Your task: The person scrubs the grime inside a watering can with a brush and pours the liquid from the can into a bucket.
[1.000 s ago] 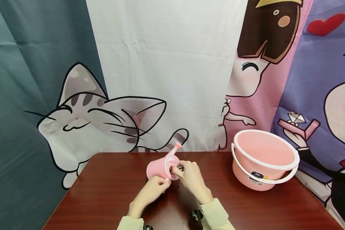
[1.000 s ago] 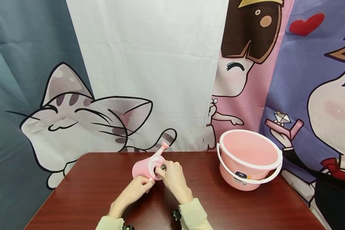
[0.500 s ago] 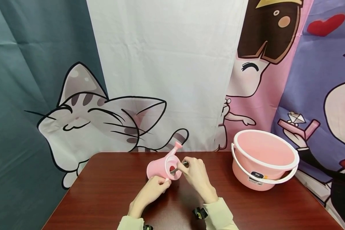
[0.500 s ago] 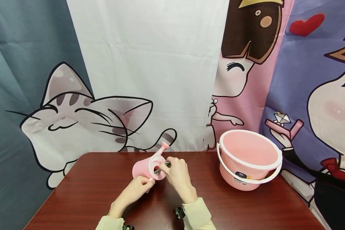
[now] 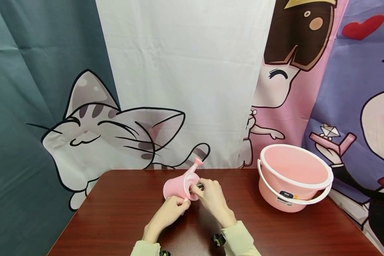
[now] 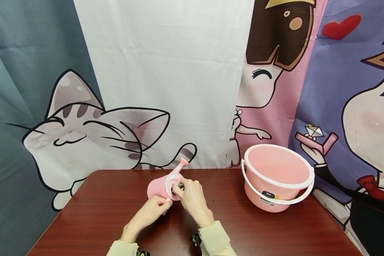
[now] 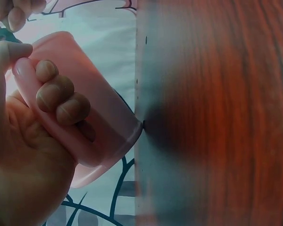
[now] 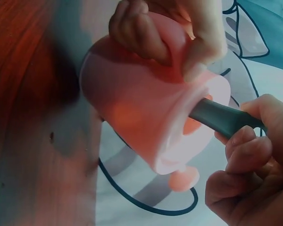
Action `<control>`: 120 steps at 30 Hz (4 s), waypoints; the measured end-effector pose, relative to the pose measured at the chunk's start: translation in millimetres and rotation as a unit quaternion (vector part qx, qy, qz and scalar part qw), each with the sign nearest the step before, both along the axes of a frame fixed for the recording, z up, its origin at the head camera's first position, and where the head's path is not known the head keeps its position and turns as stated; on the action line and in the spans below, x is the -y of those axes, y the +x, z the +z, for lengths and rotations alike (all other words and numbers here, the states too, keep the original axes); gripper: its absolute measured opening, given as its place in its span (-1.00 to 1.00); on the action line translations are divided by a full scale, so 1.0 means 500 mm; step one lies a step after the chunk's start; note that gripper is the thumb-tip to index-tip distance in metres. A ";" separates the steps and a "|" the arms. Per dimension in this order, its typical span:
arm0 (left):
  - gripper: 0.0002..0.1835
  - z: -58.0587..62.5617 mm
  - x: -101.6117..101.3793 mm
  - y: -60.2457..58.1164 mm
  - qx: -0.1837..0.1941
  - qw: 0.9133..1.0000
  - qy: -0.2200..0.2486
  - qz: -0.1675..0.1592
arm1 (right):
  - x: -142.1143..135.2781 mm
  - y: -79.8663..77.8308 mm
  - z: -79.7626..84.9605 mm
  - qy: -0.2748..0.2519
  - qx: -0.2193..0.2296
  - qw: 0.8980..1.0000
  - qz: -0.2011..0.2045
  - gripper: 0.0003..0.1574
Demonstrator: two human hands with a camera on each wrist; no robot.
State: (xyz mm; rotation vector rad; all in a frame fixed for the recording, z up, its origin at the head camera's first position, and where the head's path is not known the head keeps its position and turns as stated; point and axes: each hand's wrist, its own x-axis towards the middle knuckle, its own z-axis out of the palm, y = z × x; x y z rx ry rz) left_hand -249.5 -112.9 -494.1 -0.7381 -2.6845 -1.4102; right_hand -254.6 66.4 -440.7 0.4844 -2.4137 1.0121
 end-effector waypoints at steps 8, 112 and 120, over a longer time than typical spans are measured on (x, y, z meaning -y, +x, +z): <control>-0.51 -0.001 0.001 0.002 0.003 1.000 -0.002 0.008 | 0.002 -0.005 -0.016 0.012 -0.003 0.999 0.030 -0.56; -0.54 0.000 0.008 -0.001 0.027 1.000 -0.013 0.006 | -0.096 -0.032 0.002 -0.014 0.138 0.956 0.259 -0.75; -0.53 -0.002 0.006 -0.001 0.017 1.000 -0.014 0.001 | -0.117 -0.022 0.023 -0.061 0.167 0.951 0.254 -0.73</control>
